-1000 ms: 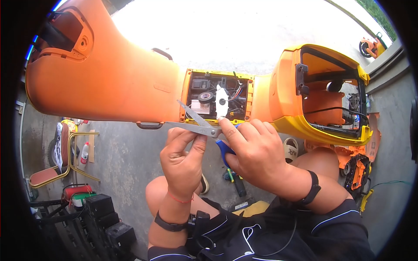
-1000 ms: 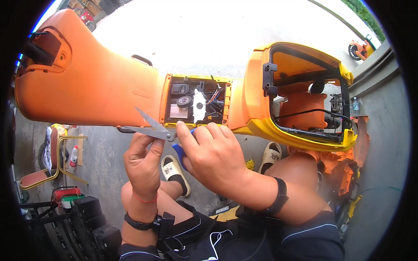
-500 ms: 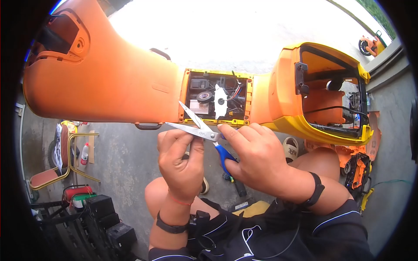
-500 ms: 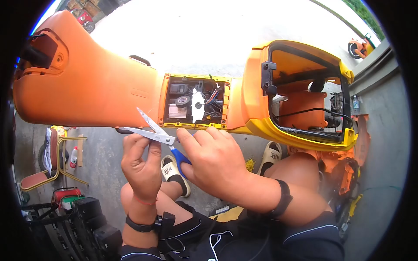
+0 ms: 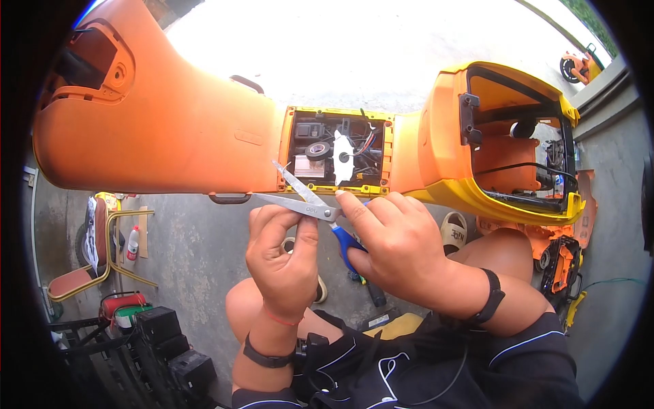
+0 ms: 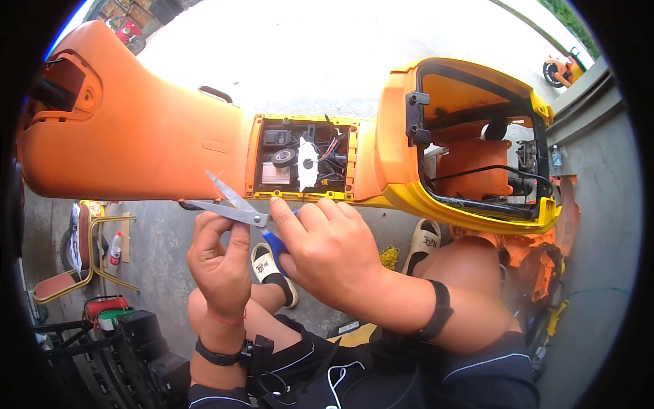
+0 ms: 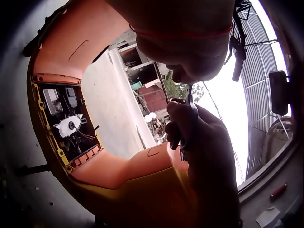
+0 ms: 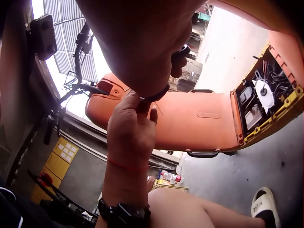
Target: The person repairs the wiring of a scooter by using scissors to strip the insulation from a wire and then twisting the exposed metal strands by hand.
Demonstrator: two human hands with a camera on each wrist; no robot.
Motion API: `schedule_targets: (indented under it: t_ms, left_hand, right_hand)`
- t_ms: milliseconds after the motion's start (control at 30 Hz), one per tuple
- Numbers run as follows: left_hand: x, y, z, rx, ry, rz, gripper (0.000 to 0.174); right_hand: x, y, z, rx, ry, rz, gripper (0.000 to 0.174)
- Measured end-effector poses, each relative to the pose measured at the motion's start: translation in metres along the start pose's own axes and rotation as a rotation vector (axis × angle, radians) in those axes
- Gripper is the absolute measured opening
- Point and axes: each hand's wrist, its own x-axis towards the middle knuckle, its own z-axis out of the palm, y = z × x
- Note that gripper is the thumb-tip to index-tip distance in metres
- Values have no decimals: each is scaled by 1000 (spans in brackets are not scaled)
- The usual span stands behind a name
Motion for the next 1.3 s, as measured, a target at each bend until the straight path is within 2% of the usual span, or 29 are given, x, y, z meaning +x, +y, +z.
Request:
schedule_targets:
  t_ms: [400, 467, 700, 800, 867, 900, 967, 1000, 1067, 1100, 1133, 1200, 1267, 1300]
  left_hand:
    - [0, 4, -4, -94, -6, -101, 8]
    - [-1, 3, -5, -97, -14, -107, 8]
    - [0, 0, -7, -130, -6, -110, 8]
    - [1, -1, -8, -163, -22, -172, 10]
    - [1, 0, -5, -417, 6, -368, 13]
    - [3, -1, -7, -418, 8, -369, 13]
    - [8, -6, -14, -582, -15, -440, 21]
    - [10, -7, -15, -581, -8, -439, 21]
    - [14, -8, -16, -603, 68, -546, 23]
    - [14, -11, -17, -605, 73, -544, 23]
    - [13, -18, -18, -688, 34, -542, 23]
    - [14, -19, -17, -773, -6, -538, 22]
    - [15, -13, -13, -960, -86, -555, 20]
    - [15, -9, -13, -962, -88, -554, 20]
  right_hand:
    - [1, 0, 5, -48, 24, -63, 54]
    - [0, -1, 6, -45, 13, -54, 66]
    - [1, -2, 8, -12, 11, -42, 66]
    - [3, 1, 10, 123, -46, 26, 64]
    - [5, 5, 10, 290, -80, 65, 60]
    - [6, 7, 8, 290, -82, 64, 60]
    - [12, 11, 2, 555, -260, 184, 60]
    - [16, 13, -2, 556, -263, 178, 60]
    - [24, 19, -9, 772, -492, 571, 69]
    - [24, 25, -5, 883, -498, 664, 69]
    - [24, 28, -2, 881, -499, 662, 69]
    - [24, 31, 1, 1211, -550, 723, 67]
    - [25, 29, -2, 1314, -600, 710, 62]
    - [25, 26, -2, 1409, -695, 687, 58]
